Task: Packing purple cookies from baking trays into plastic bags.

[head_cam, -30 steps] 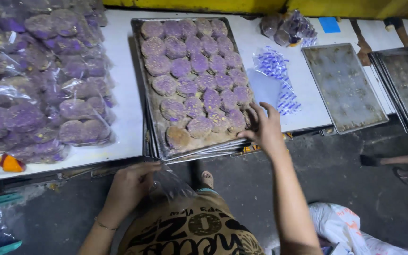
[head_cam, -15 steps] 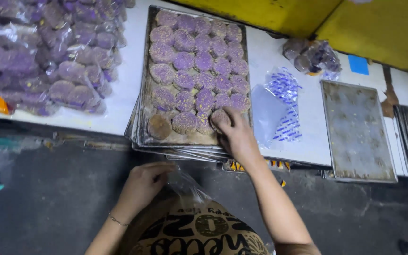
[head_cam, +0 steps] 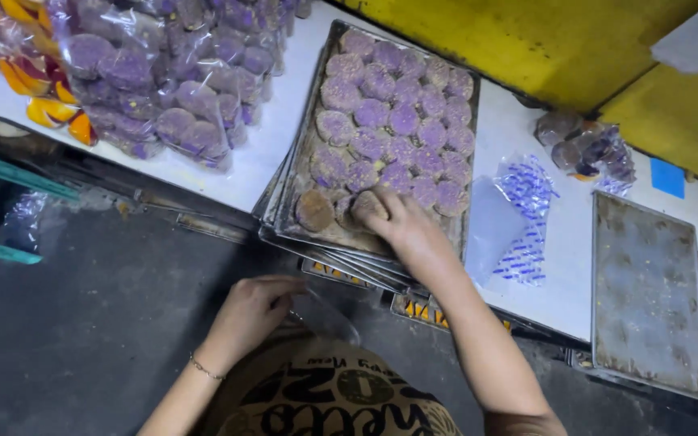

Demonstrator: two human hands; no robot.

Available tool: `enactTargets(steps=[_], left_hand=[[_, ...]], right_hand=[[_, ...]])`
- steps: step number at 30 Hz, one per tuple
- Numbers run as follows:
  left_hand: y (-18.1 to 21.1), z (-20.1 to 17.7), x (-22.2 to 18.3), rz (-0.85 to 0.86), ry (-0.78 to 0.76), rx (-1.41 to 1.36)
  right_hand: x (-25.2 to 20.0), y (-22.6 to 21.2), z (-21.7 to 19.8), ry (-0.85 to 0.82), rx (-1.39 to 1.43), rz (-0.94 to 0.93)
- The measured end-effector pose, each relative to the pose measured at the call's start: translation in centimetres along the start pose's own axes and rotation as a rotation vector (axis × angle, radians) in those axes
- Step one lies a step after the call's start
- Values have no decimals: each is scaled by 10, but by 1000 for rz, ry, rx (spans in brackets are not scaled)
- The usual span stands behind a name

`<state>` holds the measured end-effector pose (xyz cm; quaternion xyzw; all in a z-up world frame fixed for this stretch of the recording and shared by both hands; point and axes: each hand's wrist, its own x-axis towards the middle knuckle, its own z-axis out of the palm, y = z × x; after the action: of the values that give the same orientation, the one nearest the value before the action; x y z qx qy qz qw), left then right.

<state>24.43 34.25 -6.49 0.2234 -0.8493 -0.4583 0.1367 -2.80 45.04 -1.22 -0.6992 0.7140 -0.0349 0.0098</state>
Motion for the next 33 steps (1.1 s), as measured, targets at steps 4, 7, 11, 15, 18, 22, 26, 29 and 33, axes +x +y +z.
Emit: enactTargets(steps=[4,7,11,15,18,22,26,29,33], left_hand=[[-5,-40,16,-20,-60,20],[10,-87,30,-177,-247,-70],[-20,-125,47,-170,-328,-83],[-62,-143,66,-78,-410,-95],[-58,-156,81,148,-504,-88],[-59,-158,97,71,-565,-89],[-48,-157,102,-191,-710,-163],[-50,-151,111,-193,-695,-284],[-76,-123,124,-81,-699,-336]], right_hand=[[5,-5,-28,205,345,109],[-15,-9,-6,362,449,494],[-29,-30,20,511,565,773],[-13,-48,35,647,362,738],[-12,-44,54,702,294,811],[17,-78,18,844,436,911],[53,-114,40,690,513,634],[71,-128,33,536,423,659],[71,-122,62,533,259,802]])
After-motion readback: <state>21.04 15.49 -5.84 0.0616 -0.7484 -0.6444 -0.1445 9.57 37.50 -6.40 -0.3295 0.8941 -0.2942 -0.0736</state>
